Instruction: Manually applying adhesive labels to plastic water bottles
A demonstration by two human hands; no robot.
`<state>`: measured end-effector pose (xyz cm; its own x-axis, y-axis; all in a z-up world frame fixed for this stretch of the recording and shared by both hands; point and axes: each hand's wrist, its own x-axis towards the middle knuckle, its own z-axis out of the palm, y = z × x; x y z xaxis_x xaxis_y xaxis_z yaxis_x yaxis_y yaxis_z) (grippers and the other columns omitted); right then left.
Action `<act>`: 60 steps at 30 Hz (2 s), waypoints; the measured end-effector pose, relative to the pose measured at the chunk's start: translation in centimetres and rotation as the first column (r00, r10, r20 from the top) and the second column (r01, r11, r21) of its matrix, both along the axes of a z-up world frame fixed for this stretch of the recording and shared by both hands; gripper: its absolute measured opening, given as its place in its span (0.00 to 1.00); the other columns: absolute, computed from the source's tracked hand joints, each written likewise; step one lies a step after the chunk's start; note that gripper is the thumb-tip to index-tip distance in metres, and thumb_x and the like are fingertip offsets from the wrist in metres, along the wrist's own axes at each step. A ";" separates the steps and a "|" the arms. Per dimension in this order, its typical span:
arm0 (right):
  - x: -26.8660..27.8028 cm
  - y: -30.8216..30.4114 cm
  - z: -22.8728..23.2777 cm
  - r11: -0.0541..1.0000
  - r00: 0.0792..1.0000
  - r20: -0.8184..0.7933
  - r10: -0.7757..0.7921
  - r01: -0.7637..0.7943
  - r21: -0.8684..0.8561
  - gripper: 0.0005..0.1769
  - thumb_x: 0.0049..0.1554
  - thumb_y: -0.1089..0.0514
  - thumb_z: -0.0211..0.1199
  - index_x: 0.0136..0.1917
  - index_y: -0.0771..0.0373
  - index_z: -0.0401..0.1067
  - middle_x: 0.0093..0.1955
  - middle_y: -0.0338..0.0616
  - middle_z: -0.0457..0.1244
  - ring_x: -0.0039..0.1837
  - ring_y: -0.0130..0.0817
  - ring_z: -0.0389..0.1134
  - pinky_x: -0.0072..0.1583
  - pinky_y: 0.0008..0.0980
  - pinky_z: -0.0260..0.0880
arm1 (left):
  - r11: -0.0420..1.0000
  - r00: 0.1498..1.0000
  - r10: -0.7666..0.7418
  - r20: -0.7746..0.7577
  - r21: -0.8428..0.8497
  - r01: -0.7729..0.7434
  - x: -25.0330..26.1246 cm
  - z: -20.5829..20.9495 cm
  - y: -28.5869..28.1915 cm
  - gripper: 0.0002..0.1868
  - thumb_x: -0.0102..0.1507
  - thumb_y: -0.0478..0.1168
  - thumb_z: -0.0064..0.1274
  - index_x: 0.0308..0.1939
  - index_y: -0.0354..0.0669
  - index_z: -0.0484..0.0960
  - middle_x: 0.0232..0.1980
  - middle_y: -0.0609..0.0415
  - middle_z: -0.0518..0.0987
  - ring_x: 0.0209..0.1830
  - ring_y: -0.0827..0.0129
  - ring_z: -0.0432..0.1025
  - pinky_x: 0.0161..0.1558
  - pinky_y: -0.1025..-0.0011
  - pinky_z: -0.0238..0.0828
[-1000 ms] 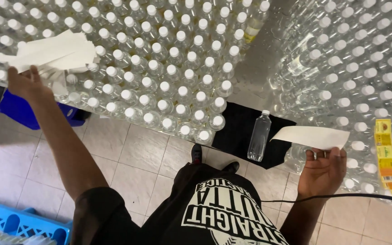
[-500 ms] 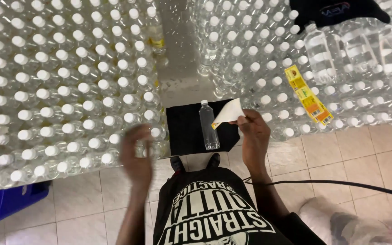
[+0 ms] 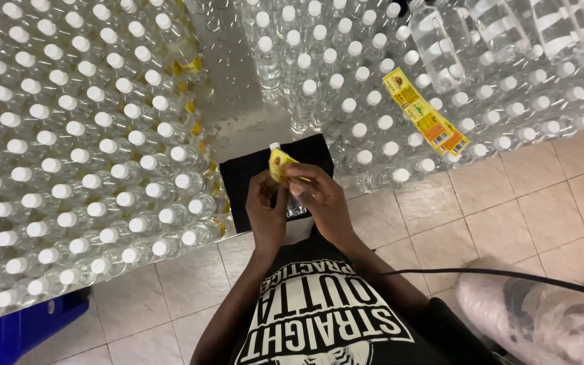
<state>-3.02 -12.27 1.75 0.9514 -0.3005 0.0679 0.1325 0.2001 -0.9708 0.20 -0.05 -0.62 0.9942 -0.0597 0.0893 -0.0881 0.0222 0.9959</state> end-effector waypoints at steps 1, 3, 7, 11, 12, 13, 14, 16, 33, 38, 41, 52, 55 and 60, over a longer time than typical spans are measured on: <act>0.0 0.0 -0.4 0.999 0.999 -0.001 0.047 -0.047 -0.003 0.18 0.67 0.59 0.67 0.67 0.70 0.75 0.70 0.57 0.68 0.70 0.52 0.72 0.70 0.55 0.72 | 0.996 0.997 0.010 -0.072 -0.084 -0.016 0.2 -0.6 0.0 0.14 0.71 0.32 0.60 0.61 0.39 0.80 0.51 0.49 0.83 0.54 0.62 0.80 0.60 0.55 0.78; -0.5 -0.3 -1.4 0.995 0.995 -0.014 0.103 -0.103 0.003 0.19 0.67 0.60 0.67 0.69 0.69 0.74 0.73 0.57 0.66 0.75 0.56 0.69 0.72 0.58 0.70 | 0.986 0.987 0.023 -0.157 -0.158 -0.048 0.5 -2.7 -0.1 0.15 0.72 0.34 0.60 0.63 0.38 0.78 0.50 0.49 0.82 0.53 0.66 0.78 0.60 0.58 0.78; -2.0 -1.1 -5.8 0.969 0.951 -0.199 0.236 -0.245 -0.018 0.19 0.69 0.52 0.65 0.68 0.65 0.78 0.62 0.56 0.71 0.67 0.54 0.74 0.67 0.55 0.75 | 0.907 0.903 0.048 -0.427 -0.361 -0.219 1.3 -5.3 -0.2 0.19 0.69 0.33 0.63 0.61 0.41 0.75 0.55 0.51 0.81 0.53 0.68 0.77 0.57 0.64 0.79; -3.5 -1.7 -11.1 0.949 0.824 -0.472 0.313 -0.254 0.186 0.26 0.67 0.45 0.67 0.67 0.68 0.79 0.55 0.54 0.75 0.57 0.40 0.77 0.59 0.38 0.80 | 0.818 0.801 -0.028 -0.597 -0.474 -0.325 1.4 -7.4 -0.2 0.24 0.67 0.31 0.65 0.64 0.39 0.72 0.62 0.47 0.77 0.58 0.60 0.74 0.64 0.55 0.78; -3.5 -2.1 -12.0 0.947 0.820 -0.476 0.318 -0.256 0.193 0.26 0.67 0.45 0.67 0.67 0.68 0.79 0.55 0.54 0.75 0.57 0.40 0.77 0.59 0.38 0.80 | 0.819 0.797 -0.022 -0.603 -0.468 -0.332 1.0 -7.7 -0.2 0.24 0.67 0.31 0.65 0.64 0.39 0.72 0.62 0.47 0.77 0.58 0.60 0.74 0.64 0.55 0.78; -3.5 -2.4 -12.9 0.951 0.837 -0.474 0.273 -0.162 0.263 0.26 0.68 0.46 0.66 0.66 0.70 0.77 0.55 0.55 0.73 0.57 0.43 0.77 0.58 0.42 0.80 | 0.805 0.781 -0.028 -0.623 -0.478 -0.353 0.7 -8.0 -0.3 0.24 0.66 0.31 0.66 0.64 0.40 0.72 0.60 0.49 0.77 0.58 0.61 0.76 0.63 0.58 0.80; -3.5 -2.8 -13.8 0.942 0.849 -0.477 0.227 -0.067 0.329 0.26 0.68 0.46 0.65 0.66 0.72 0.74 0.56 0.56 0.72 0.57 0.46 0.77 0.57 0.45 0.81 | 0.789 0.765 -0.032 -0.643 -0.487 -0.376 0.3 -8.3 -0.4 0.25 0.66 0.31 0.67 0.63 0.40 0.72 0.58 0.51 0.76 0.57 0.62 0.77 0.61 0.60 0.81; -2.9 -2.7 -13.9 0.935 0.859 -0.495 0.126 0.064 0.349 0.23 0.67 0.50 0.67 0.64 0.72 0.73 0.54 0.56 0.72 0.54 0.46 0.77 0.55 0.44 0.84 | 0.786 0.737 -0.038 -0.674 -0.476 -0.395 -0.4 -8.3 -0.3 0.25 0.65 0.32 0.68 0.62 0.40 0.72 0.57 0.51 0.76 0.55 0.62 0.77 0.60 0.60 0.82; -1.1 -3.6 -19.0 0.980 0.792 -0.607 -0.068 0.167 0.109 0.27 0.56 0.51 0.84 0.55 0.76 0.78 0.47 0.60 0.71 0.49 0.46 0.78 0.52 0.40 0.84 | 0.900 0.729 0.275 -0.627 -0.099 -0.424 -3.0 -16.2 0.7 0.29 0.57 0.39 0.81 0.53 0.42 0.76 0.43 0.59 0.77 0.43 0.78 0.74 0.47 0.70 0.79; -0.9 -3.7 -19.1 0.985 0.817 -0.571 -0.084 0.156 0.078 0.25 0.55 0.54 0.84 0.53 0.77 0.80 0.46 0.62 0.71 0.50 0.48 0.78 0.53 0.42 0.85 | 0.908 0.716 0.306 -0.627 -0.033 -0.418 -3.5 -16.4 0.5 0.26 0.58 0.40 0.82 0.50 0.45 0.78 0.40 0.62 0.79 0.40 0.80 0.72 0.48 0.72 0.73; -1.1 -3.7 -19.3 0.982 0.807 -0.586 -0.079 0.165 0.095 0.26 0.56 0.56 0.83 0.56 0.80 0.78 0.49 0.67 0.71 0.52 0.52 0.78 0.55 0.44 0.85 | 0.891 0.701 0.300 -0.647 -0.072 -0.448 -3.4 -17.3 0.6 0.27 0.57 0.37 0.81 0.51 0.43 0.77 0.40 0.57 0.81 0.39 0.76 0.79 0.47 0.72 0.82; -0.7 -3.6 -18.4 0.982 0.795 -0.602 -0.074 0.165 0.097 0.24 0.55 0.61 0.81 0.56 0.82 0.78 0.50 0.70 0.70 0.52 0.56 0.78 0.54 0.47 0.85 | 0.868 0.683 0.292 -0.669 -0.114 -0.483 -3.3 -17.4 0.7 0.27 0.57 0.35 0.81 0.51 0.41 0.77 0.40 0.52 0.81 0.39 0.70 0.81 0.50 0.66 0.87; -0.7 -3.6 -18.4 0.983 0.797 -0.601 -0.069 0.157 0.096 0.24 0.55 0.61 0.81 0.57 0.83 0.78 0.51 0.71 0.70 0.53 0.58 0.77 0.54 0.48 0.86 | 0.868 0.683 0.286 -0.672 -0.120 -0.482 -3.4 -17.9 0.7 0.27 0.57 0.34 0.80 0.51 0.40 0.76 0.41 0.51 0.81 0.40 0.68 0.81 0.51 0.64 0.87; -0.8 -3.6 -18.1 0.982 0.804 -0.591 -0.065 0.155 0.104 0.23 0.56 0.62 0.80 0.57 0.82 0.78 0.52 0.71 0.70 0.55 0.59 0.77 0.55 0.48 0.85 | 0.865 0.680 0.283 -0.676 -0.126 -0.485 -3.3 -17.9 0.8 0.28 0.56 0.34 0.81 0.50 0.41 0.76 0.41 0.52 0.81 0.41 0.68 0.82 0.52 0.63 0.87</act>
